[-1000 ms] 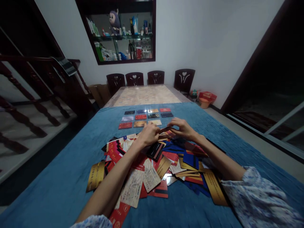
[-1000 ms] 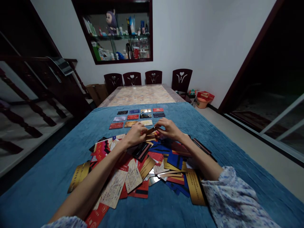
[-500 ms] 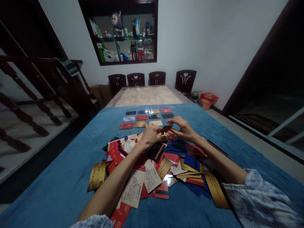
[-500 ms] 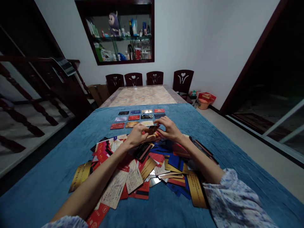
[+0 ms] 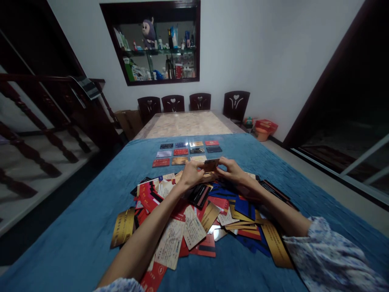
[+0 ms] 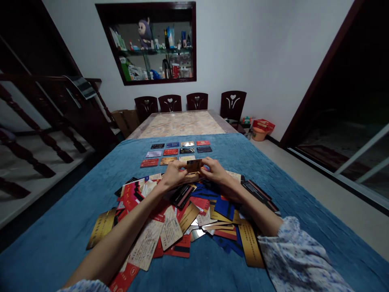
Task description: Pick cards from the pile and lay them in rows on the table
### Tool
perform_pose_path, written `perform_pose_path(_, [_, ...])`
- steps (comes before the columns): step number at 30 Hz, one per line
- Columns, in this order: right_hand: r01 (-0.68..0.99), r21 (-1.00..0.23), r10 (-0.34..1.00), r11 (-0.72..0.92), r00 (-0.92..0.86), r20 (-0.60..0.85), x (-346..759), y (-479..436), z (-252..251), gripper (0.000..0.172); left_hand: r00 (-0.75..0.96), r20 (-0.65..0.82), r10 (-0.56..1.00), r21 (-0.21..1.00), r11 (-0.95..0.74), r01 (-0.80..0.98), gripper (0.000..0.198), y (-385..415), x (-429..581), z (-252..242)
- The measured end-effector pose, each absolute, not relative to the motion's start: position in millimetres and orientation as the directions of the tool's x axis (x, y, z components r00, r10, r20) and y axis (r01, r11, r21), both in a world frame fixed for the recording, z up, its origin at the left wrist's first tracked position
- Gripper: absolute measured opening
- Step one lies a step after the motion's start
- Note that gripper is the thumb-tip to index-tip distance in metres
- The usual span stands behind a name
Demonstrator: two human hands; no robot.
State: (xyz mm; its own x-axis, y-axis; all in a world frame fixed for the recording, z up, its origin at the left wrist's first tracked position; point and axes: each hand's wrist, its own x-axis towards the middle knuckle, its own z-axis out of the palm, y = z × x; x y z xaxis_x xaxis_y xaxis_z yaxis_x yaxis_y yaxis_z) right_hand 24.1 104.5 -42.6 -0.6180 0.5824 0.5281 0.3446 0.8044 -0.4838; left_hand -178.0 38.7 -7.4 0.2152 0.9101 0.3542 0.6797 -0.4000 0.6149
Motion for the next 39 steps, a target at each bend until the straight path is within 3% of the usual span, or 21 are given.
perform_pose_path(6, [0.367,-0.506,0.619,0.781,-0.563,0.547,27.6,105.3,-40.7,0.016,0.161,0.357,0.92,0.614,-0.361,0.702,0.028,39.1,-177.2,-6.5])
perform_pose_path(9, [0.39,-0.468,0.608,0.793,-0.557,0.566,30.6,108.0,-40.2,0.017,0.1,0.414,0.905,0.607,-0.356,0.71,0.032,41.3,-178.8,-9.0])
perform_pose_path(13, [0.415,-0.355,0.545,0.838,-0.6,0.586,33.6,112.9,-41.8,0.023,0.091,0.462,0.882,0.571,-0.375,0.731,0.05,43.1,-181.2,-14.6])
perform_pose_path(18, [0.505,-0.149,0.488,0.85,-0.652,0.58,34.7,113.6,-41.4,0.026,0.175,0.489,0.854,0.438,-0.415,0.797,0.062,38.6,-180.8,-16.7])
perform_pose_path(24, [0.56,-0.036,0.484,0.828,-0.68,0.55,33.9,114.5,-43.8,0.025,0.241,0.416,0.877,0.262,-0.37,0.891,0.05,34.2,-181.5,-17.2])
perform_pose_path(36, [0.63,0.036,0.527,0.776,-0.678,0.512,26.4,108.6,-46.7,0.021,0.204,0.303,0.931,0.193,-0.269,0.944,0.044,32.9,-178.7,-25.0])
perform_pose_path(39, [0.618,0.06,0.516,0.784,-0.702,0.491,27.1,105.1,-43.3,0.028,0.197,0.302,0.933,0.185,-0.26,0.948,0.04,33.1,-178.7,-27.9])
